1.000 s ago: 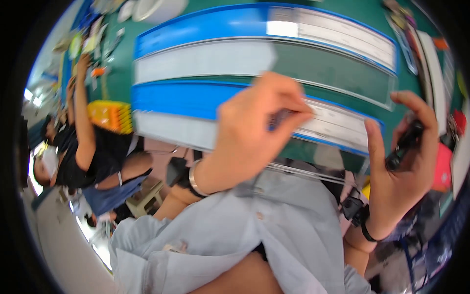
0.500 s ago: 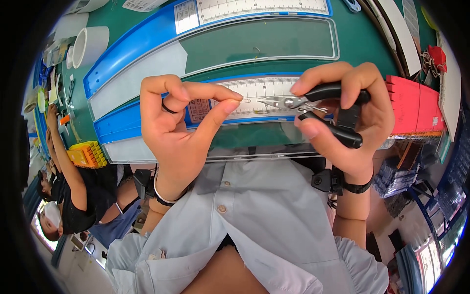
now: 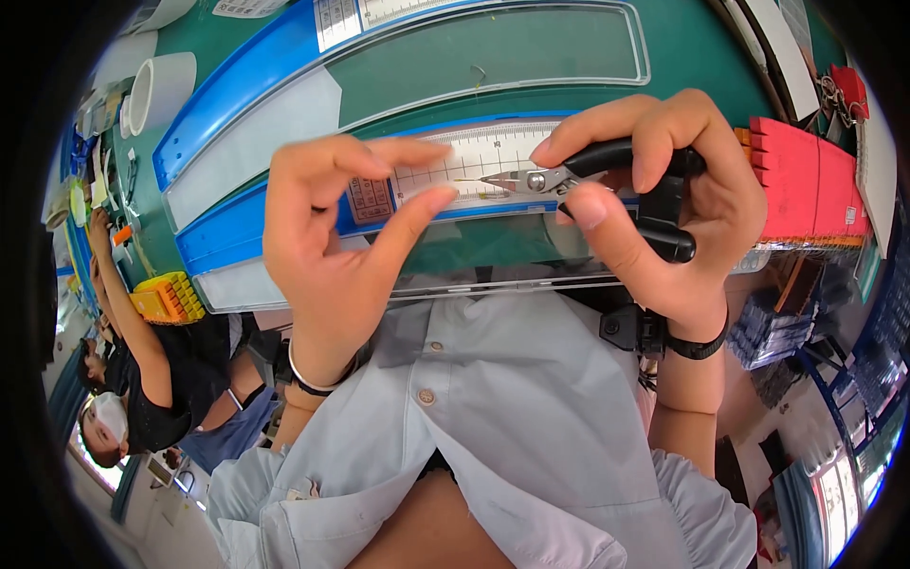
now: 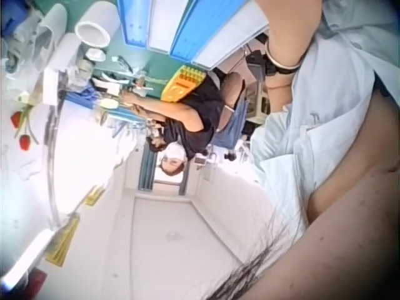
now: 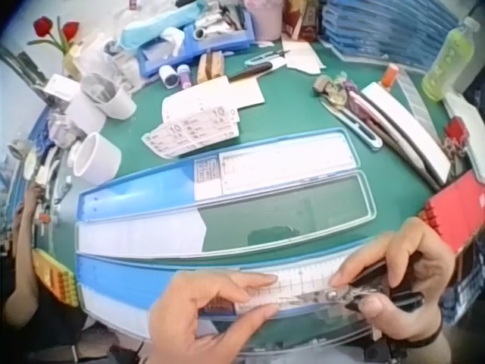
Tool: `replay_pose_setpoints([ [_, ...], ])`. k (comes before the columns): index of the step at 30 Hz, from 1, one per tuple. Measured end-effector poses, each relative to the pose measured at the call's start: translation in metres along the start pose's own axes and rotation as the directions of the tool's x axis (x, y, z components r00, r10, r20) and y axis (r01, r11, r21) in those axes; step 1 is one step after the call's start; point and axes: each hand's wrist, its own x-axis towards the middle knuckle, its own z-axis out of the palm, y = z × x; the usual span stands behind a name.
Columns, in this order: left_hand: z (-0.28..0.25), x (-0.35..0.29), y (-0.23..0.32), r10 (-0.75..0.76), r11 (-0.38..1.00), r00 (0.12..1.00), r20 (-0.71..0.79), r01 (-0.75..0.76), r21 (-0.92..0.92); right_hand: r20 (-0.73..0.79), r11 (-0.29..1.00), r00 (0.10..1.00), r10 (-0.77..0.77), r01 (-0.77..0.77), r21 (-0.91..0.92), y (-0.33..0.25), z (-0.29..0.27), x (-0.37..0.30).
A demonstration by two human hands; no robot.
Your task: Assemble small components by inserting wires into plastic housings using pliers at an assembly station.
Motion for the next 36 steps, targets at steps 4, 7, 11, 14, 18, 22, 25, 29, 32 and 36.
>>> replay_pose_setpoints([
  [4, -0.014, -0.011, 0.013, 0.198, 0.807, 0.955, 0.222, -0.288, 0.516, -0.013, 0.994, 1.000, -0.024, 0.022, -0.108, 0.002, -0.001, -0.002],
  [7, -0.020, -0.020, 0.012, 0.091, 0.681, 0.930, 0.356, -0.319, 0.659, -0.005, 0.992, 0.999, -0.033, 0.032, -0.125, -0.001, 0.002, -0.001],
  [11, -0.018, -0.020, 0.014, 0.046, 0.624, 0.909, 0.415, -0.350, 0.699, -0.007, 0.987, 0.999, -0.044, 0.042, -0.157, -0.001, 0.003, -0.001],
  [14, -0.017, -0.019, 0.012, 0.038, 0.590, 0.896, 0.443, -0.378, 0.713, -0.016, 0.984, 0.999, -0.039, 0.035, -0.174, -0.001, 0.002, -0.002],
  [18, -0.018, -0.018, 0.011, 0.032, 0.576, 0.889, 0.456, -0.390, 0.719, -0.018, 0.983, 0.998, -0.061, 0.057, -0.174, 0.000, 0.001, -0.001],
  [22, -0.017, -0.018, 0.011, 0.031, 0.571, 0.892, 0.451, -0.386, 0.724, 0.012, 0.982, 0.997, -0.079, 0.080, -0.174, 0.001, 0.000, 0.000],
  [25, -0.016, -0.020, 0.008, 0.063, 0.571, 0.898, 0.436, -0.390, 0.722, 0.048, 0.982, 0.995, -0.086, 0.093, -0.162, 0.001, 0.000, 0.000],
  [29, -0.020, -0.019, 0.005, 0.120, 0.664, 0.916, 0.382, -0.360, 0.655, 0.077, 0.978, 0.992, -0.098, 0.111, -0.175, 0.002, -0.001, 0.002],
  [32, -0.021, -0.019, 0.001, 0.169, 0.742, 0.932, 0.321, -0.334, 0.581, 0.088, 0.980, 0.989, -0.119, 0.132, -0.152, 0.003, -0.001, 0.001],
  [36, -0.015, -0.014, 0.000, 0.293, 0.783, 0.938, 0.184, -0.346, 0.517, -0.074, 0.999, 0.997, -0.034, 0.036, 0.032, 0.001, 0.002, -0.003],
])
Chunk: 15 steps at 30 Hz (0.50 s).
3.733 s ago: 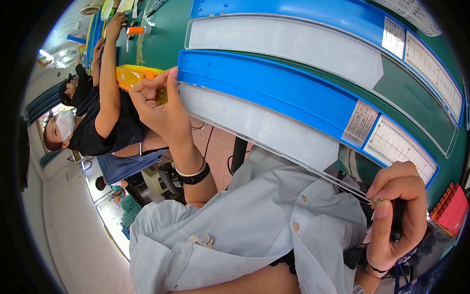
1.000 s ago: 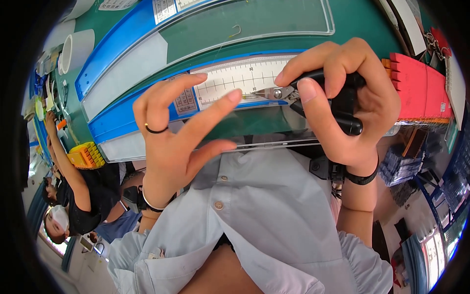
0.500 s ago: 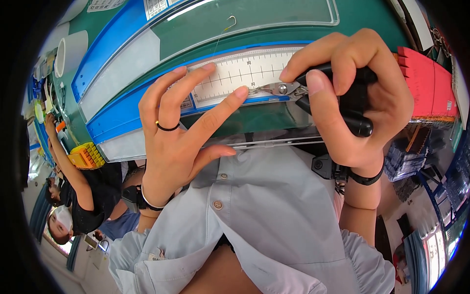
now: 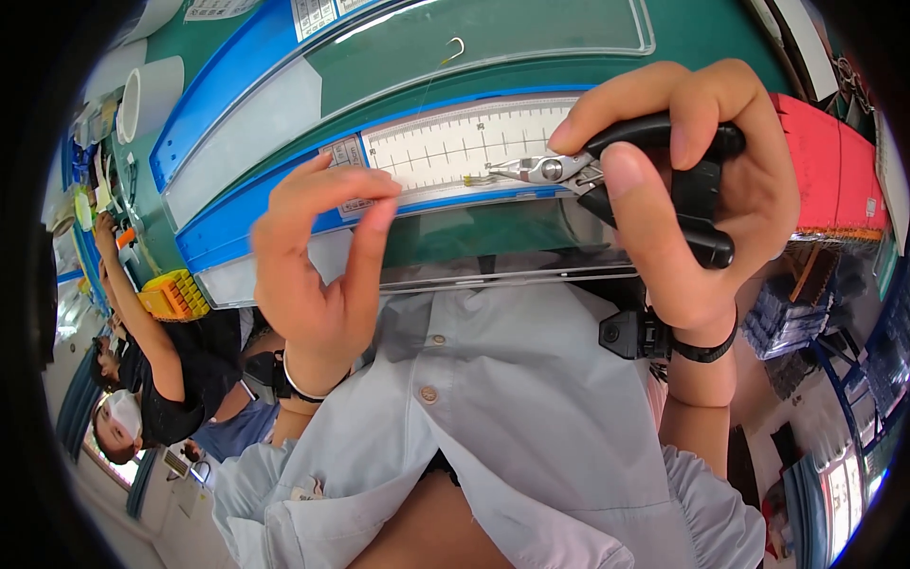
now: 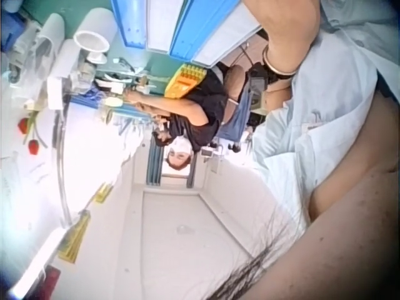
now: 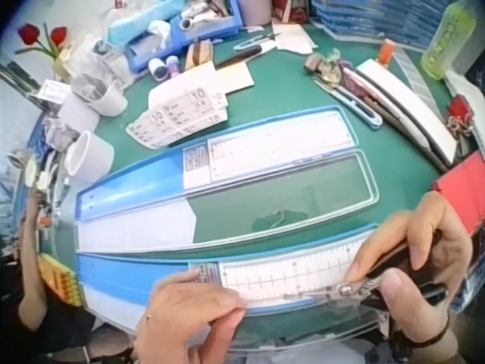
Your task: Assemble small components by inserting wires into plastic housings using pliers at an assembly station.
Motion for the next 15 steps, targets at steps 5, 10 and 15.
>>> replay_pose_setpoints([
  [5, 0.003, 0.026, 0.019, 0.048, 0.998, 0.994, -0.095, -0.050, -0.023, -0.047, 0.995, 0.998, 0.041, -0.036, 0.097, 0.004, -0.001, 0.000],
  [10, 0.023, 0.040, 0.017, 0.136, 0.980, 0.990, -0.036, -0.139, -0.141, -0.083, 0.992, 0.996, 0.016, -0.005, 0.125, 0.008, -0.032, 0.001],
  [15, 0.046, 0.034, 0.017, 0.076, 0.961, 0.995, -0.071, -0.092, -0.260, -0.124, 0.971, 0.992, 0.002, 0.027, 0.236, 0.014, -0.039, -0.002],
])
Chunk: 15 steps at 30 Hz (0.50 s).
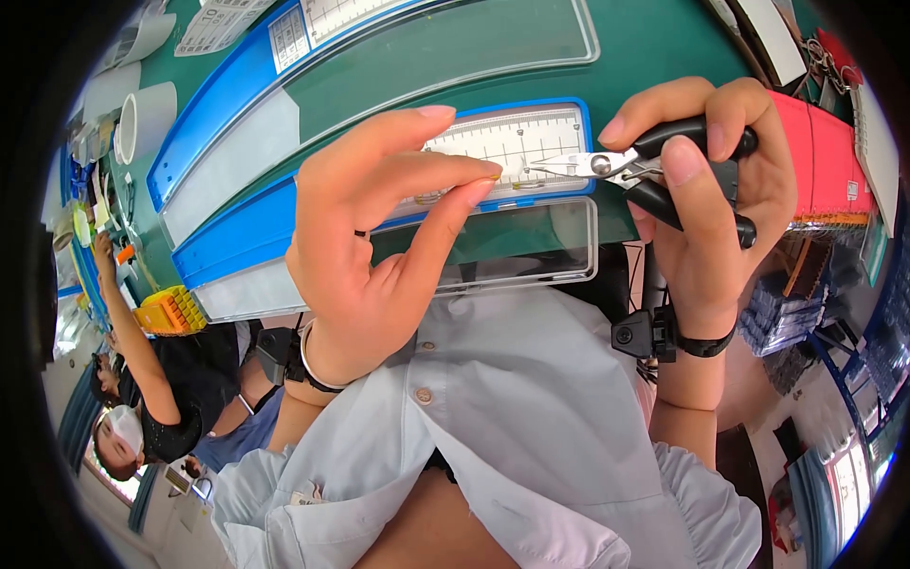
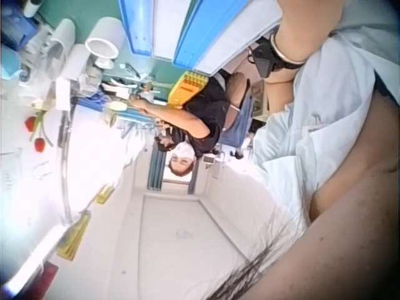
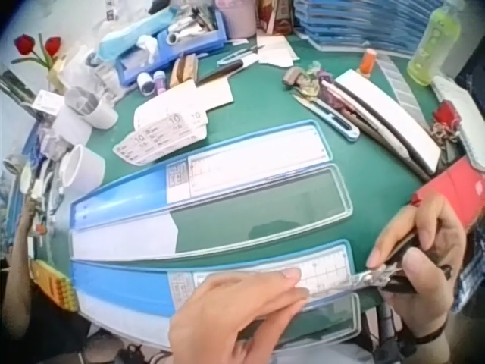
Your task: Assemble small components by inserting wires into plastic housings using pliers at an assembly station.
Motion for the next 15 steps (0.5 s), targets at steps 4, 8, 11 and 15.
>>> replay_pose_setpoints([
  [4, 0.003, 0.000, 0.000, -0.018, 0.999, 1.000, -0.002, 0.018, -0.030, 0.043, 1.000, 0.999, 0.010, -0.010, 0.002, -0.002, 0.000, 0.000],
  [8, 0.000, 0.001, -0.001, -0.032, 0.998, 0.999, 0.027, 0.033, -0.053, 0.023, 0.999, 0.999, 0.024, -0.024, -0.021, -0.004, 0.002, -0.002],
  [11, 0.000, -0.001, -0.004, -0.007, 1.000, 0.999, 0.043, 0.008, -0.028, 0.017, 0.999, 1.000, 0.026, -0.026, -0.043, -0.001, 0.003, -0.004],
  [15, 0.000, -0.001, 0.009, -0.140, 0.990, 0.990, -0.009, 0.140, -0.011, 0.062, 0.993, 0.997, 0.045, -0.038, -0.112, 0.001, 0.004, -0.002],
])
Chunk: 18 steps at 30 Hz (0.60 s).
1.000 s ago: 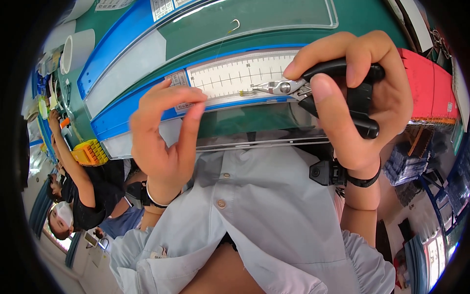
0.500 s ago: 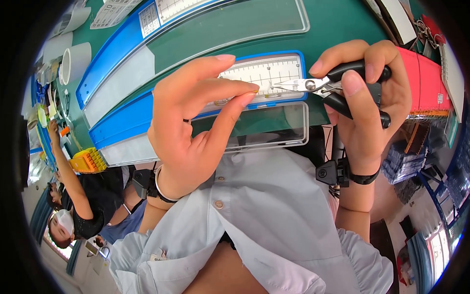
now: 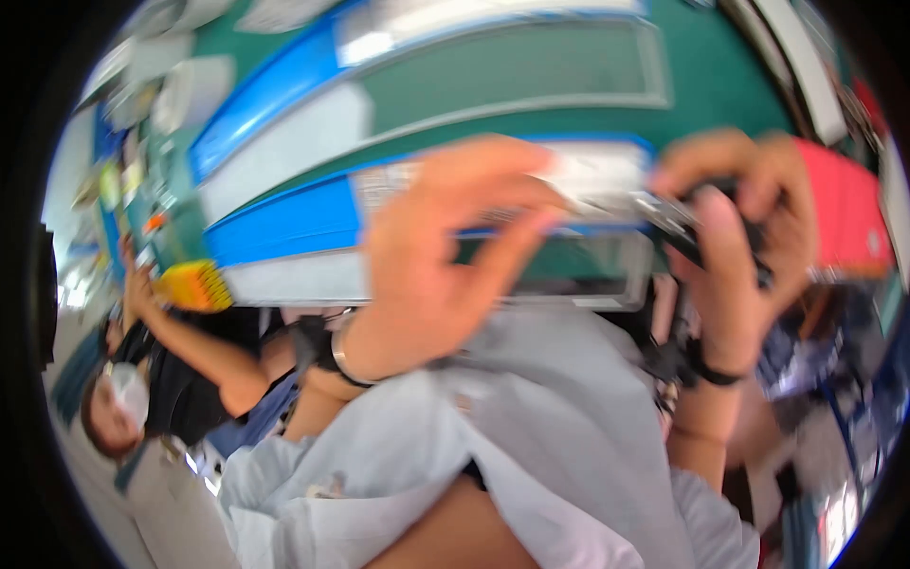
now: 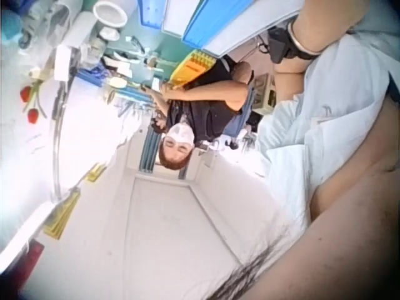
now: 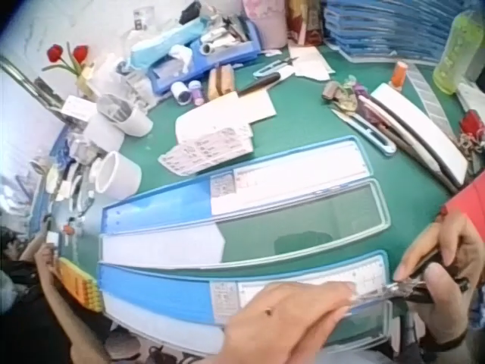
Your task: Assemble small components by inserting wires into plastic housings using pliers at an assembly station.
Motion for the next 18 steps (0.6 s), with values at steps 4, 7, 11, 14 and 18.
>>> replay_pose_setpoints([
  [4, 0.009, -0.004, 0.004, 0.043, 0.993, 0.998, -0.038, -0.047, -0.107, 0.024, 0.997, 0.999, 0.022, -0.020, -0.074, 0.011, -0.062, -0.026],
  [7, 0.012, -0.012, 0.006, 0.094, 0.995, 0.992, -0.080, -0.097, -0.037, -0.079, 0.955, 0.997, 0.011, -0.034, -0.294, 0.002, -0.042, -0.033],
  [11, -0.004, -0.019, 0.004, 0.130, 0.987, 0.991, -0.022, -0.127, 0.097, 0.000, 0.946, 0.996, 0.091, -0.086, -0.312, 0.008, -0.045, -0.020],
  [14, -0.011, -0.039, -0.001, 0.194, 0.946, 0.974, 0.119, -0.217, 0.241, 0.062, 0.925, 0.997, 0.039, -0.013, -0.380, 0.004, -0.041, -0.020],
  [18, -0.014, -0.045, -0.004, 0.204, 0.901, 0.965, 0.166, -0.251, 0.353, 0.125, 0.930, 0.974, -0.187, 0.217, -0.296, -0.023, 0.016, -0.001],
])
